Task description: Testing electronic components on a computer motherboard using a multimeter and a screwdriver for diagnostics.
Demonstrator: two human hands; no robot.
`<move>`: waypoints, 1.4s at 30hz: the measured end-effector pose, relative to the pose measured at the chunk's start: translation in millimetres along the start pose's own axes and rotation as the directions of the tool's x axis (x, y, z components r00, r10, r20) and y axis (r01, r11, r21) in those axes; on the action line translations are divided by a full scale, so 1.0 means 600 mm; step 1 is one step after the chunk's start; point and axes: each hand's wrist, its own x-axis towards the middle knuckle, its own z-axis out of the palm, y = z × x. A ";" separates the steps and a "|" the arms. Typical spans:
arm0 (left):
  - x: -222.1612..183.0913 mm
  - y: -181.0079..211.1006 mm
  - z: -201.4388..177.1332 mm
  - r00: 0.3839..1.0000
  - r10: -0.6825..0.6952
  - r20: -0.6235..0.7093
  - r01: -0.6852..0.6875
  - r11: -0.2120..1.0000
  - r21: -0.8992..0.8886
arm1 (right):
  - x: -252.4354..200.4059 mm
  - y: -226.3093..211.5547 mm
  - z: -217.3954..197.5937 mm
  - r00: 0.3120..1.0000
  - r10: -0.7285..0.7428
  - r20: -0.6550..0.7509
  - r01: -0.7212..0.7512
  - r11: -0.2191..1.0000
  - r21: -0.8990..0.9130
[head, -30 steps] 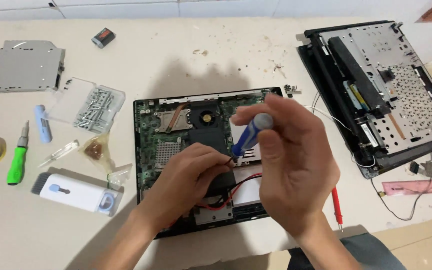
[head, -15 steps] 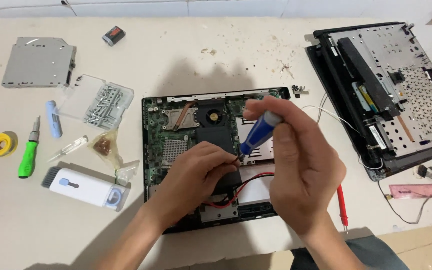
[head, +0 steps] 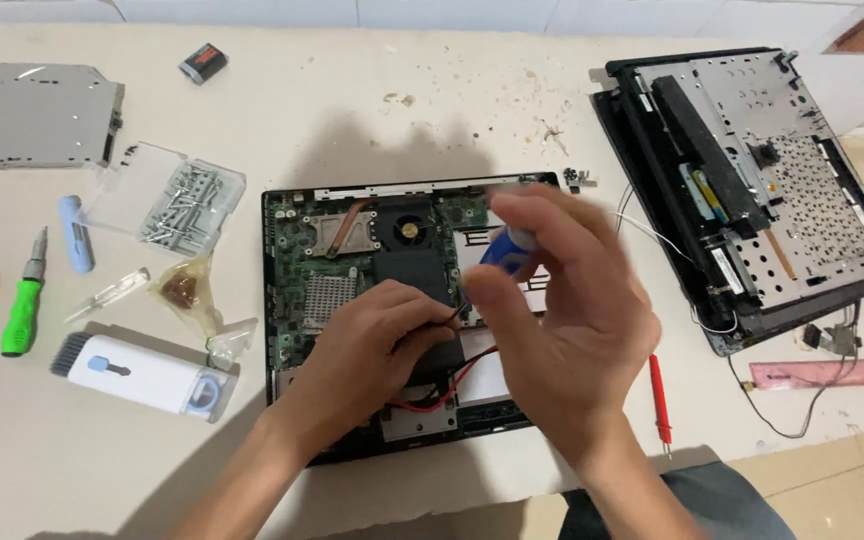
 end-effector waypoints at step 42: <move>-0.012 0.000 -0.036 0.993 0.087 -0.085 -0.102 0.976 -0.193 | -0.002 0.001 -0.034 0.993 0.111 0.032 -0.112 0.993 0.025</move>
